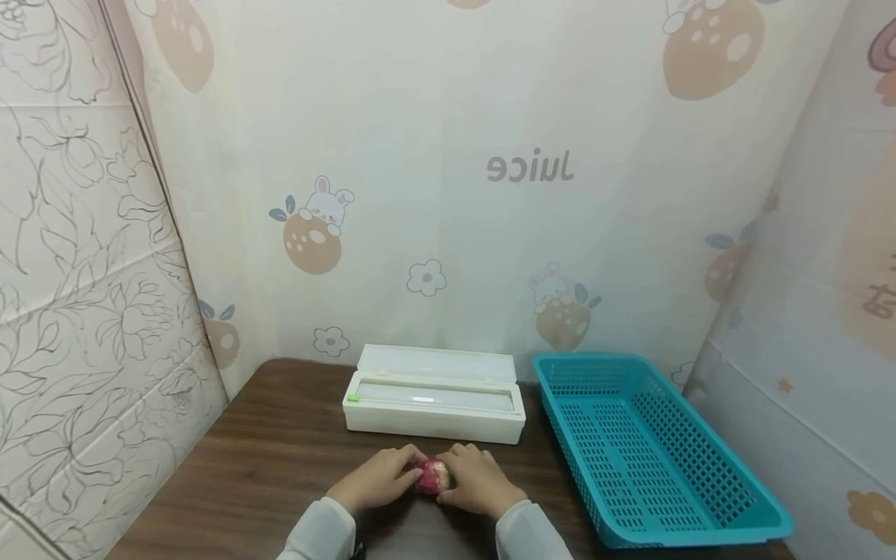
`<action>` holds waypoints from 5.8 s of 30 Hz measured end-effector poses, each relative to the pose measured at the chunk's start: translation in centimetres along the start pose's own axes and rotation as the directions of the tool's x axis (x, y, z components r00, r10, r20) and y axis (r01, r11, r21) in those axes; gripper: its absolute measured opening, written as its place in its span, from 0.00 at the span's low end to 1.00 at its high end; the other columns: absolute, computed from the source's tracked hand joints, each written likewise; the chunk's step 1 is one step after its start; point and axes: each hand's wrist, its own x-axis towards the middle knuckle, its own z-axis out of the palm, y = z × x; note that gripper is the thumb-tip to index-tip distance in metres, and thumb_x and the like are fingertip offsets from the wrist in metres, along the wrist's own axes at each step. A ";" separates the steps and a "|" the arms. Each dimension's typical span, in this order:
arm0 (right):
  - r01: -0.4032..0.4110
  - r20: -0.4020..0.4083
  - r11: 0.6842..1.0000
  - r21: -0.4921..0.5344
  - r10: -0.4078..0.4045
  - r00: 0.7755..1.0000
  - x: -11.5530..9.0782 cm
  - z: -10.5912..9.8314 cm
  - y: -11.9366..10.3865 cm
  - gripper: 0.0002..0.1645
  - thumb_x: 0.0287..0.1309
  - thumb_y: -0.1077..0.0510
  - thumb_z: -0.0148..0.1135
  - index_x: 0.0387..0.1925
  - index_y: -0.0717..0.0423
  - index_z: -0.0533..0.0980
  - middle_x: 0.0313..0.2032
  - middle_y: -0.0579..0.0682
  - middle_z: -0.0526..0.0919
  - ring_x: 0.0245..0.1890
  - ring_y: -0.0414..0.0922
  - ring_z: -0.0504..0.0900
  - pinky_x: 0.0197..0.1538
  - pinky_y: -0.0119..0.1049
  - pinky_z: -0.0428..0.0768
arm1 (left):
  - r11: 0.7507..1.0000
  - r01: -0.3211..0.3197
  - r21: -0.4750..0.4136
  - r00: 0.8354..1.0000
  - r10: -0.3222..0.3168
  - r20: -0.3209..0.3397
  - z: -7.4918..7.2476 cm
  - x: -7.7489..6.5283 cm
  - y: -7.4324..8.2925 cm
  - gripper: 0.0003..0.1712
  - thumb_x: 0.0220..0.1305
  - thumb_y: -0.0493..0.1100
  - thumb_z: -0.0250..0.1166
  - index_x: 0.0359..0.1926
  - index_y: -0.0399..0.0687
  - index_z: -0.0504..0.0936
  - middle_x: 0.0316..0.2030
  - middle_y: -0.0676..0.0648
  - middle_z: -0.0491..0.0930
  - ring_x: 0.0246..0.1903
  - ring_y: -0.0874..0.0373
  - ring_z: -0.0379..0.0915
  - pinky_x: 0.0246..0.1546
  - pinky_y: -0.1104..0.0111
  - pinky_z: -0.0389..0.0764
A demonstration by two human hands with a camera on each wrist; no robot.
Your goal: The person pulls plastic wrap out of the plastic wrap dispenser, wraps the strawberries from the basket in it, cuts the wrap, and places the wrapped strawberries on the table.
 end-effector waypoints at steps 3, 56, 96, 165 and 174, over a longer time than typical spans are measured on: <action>-0.020 0.040 0.999 0.044 0.018 0.999 -0.2 -0.1 0.3 0.32 0.50 0.40 0.75 0.54 0.50 0.82 0.42 0.40 0.79 0.44 0.42 0.75 0.46 0.46 0.74 | 1.000 -0.007 0.022 1.000 0.007 0.027 0.0 -0.1 0.2 0.15 0.71 0.49 0.62 0.55 0.53 0.81 0.46 0.54 0.83 0.48 0.59 0.78 0.51 0.59 0.79; 0.005 -0.378 0.928 -0.372 -0.156 0.912 -2.4 -2.8 -0.9 0.09 0.61 0.57 0.64 0.42 0.54 0.78 0.42 0.50 0.84 0.46 0.49 0.81 0.55 0.54 0.76 | 0.979 -0.204 0.020 0.906 0.197 -0.374 -2.7 -1.2 2.2 0.30 0.67 0.63 0.63 0.63 0.54 0.79 0.45 0.55 0.77 0.38 0.65 0.70 0.38 0.70 0.78; -0.124 -0.379 0.992 -0.013 0.110 0.919 0.1 -2.8 -3.8 0.23 0.67 0.53 0.61 0.57 0.63 0.77 0.51 0.57 0.83 0.51 0.54 0.79 0.59 0.59 0.72 | 0.958 -0.254 -0.130 0.785 0.125 -0.607 -2.5 0.3 4.8 0.30 0.60 0.58 0.72 0.59 0.50 0.82 0.40 0.55 0.77 0.35 0.63 0.69 0.32 0.73 0.77; 0.145 -0.421 0.852 0.502 0.095 0.902 -2.1 -5.3 -3.3 0.41 0.64 0.46 0.67 0.75 0.41 0.62 0.70 0.49 0.68 0.66 0.49 0.71 0.62 0.51 0.74 | 0.941 -0.303 -0.152 0.844 0.191 -0.501 -5.5 -1.1 4.4 0.33 0.56 0.59 0.74 0.62 0.56 0.82 0.45 0.57 0.80 0.43 0.63 0.75 0.41 0.69 0.81; 0.329 -0.593 0.923 0.199 -0.154 0.791 -1.6 -5.0 -3.2 0.37 0.65 0.60 0.67 0.72 0.55 0.66 0.68 0.54 0.71 0.67 0.50 0.71 0.66 0.36 0.69 | 0.938 -0.304 -0.164 0.835 0.180 -0.520 -5.6 -1.4 4.3 0.32 0.56 0.57 0.74 0.61 0.55 0.82 0.44 0.59 0.78 0.41 0.63 0.74 0.38 0.70 0.81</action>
